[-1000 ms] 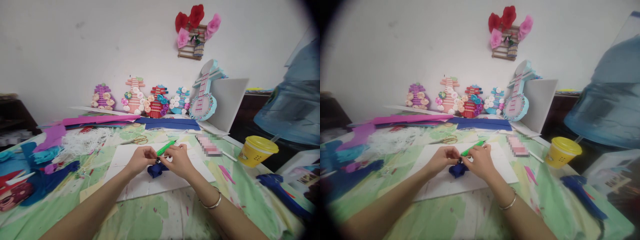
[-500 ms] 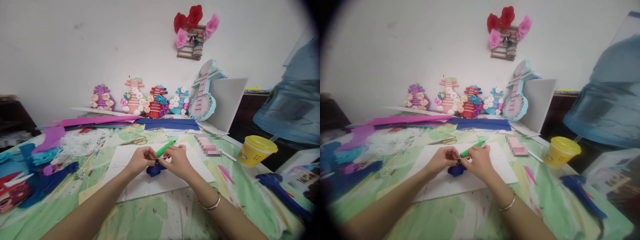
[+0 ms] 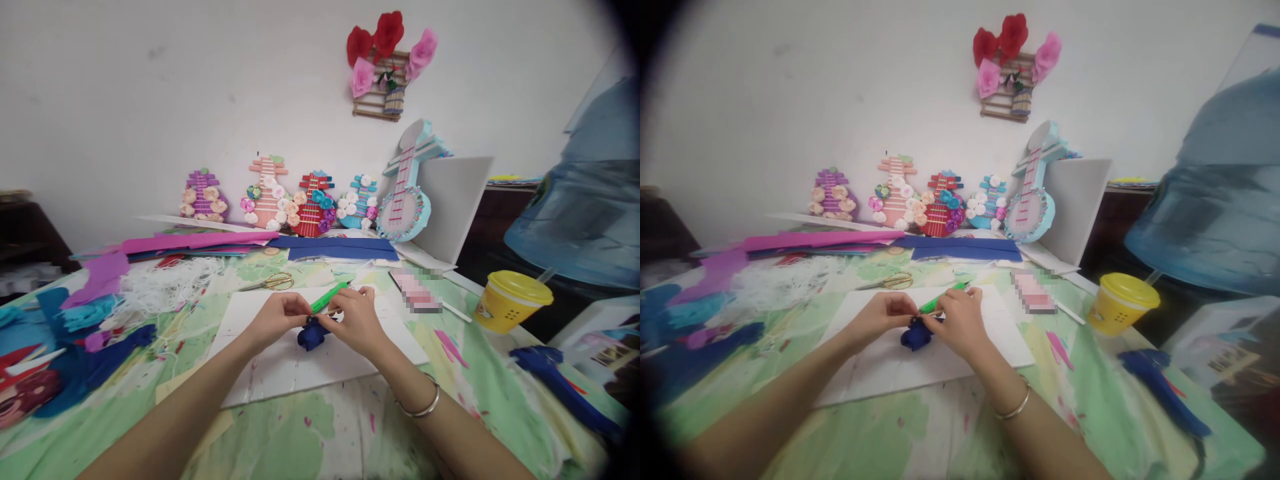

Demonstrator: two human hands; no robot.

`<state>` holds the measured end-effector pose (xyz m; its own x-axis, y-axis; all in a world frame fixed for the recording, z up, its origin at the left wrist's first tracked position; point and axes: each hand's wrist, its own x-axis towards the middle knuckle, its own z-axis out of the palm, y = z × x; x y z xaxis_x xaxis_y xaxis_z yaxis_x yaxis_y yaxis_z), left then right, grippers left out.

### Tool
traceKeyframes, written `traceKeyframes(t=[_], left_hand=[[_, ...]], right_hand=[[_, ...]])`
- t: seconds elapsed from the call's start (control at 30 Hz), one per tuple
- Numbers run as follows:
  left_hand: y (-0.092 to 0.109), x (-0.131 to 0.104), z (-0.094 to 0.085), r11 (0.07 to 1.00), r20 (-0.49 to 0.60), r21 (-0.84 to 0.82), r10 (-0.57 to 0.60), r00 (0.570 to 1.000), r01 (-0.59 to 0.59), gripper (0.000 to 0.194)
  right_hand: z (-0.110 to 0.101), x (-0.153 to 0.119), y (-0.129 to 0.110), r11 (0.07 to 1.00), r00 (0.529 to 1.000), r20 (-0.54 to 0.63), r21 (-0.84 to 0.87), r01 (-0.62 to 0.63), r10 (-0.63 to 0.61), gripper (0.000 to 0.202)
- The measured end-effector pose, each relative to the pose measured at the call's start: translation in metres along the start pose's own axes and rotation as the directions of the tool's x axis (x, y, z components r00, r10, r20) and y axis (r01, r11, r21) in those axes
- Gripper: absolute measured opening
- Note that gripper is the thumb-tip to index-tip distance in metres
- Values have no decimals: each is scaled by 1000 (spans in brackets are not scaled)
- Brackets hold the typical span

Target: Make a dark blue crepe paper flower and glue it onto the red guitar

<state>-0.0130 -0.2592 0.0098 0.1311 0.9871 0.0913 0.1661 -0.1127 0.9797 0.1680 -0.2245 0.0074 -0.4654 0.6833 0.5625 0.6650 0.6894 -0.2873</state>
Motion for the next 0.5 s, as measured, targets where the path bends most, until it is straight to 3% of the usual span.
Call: traceKeyframes(t=[0.27, 0.5], left_hand=[[2, -1, -2, 998, 59, 35, -55, 997, 53, 18], [2, -2, -1, 996, 94, 85, -22, 995, 14, 13]], right_hand=[[-1, -2, 1, 998, 998, -20, -20, 67, -67, 25], [-5, -2, -2, 988, 988, -31, -4, 153, -153, 25]])
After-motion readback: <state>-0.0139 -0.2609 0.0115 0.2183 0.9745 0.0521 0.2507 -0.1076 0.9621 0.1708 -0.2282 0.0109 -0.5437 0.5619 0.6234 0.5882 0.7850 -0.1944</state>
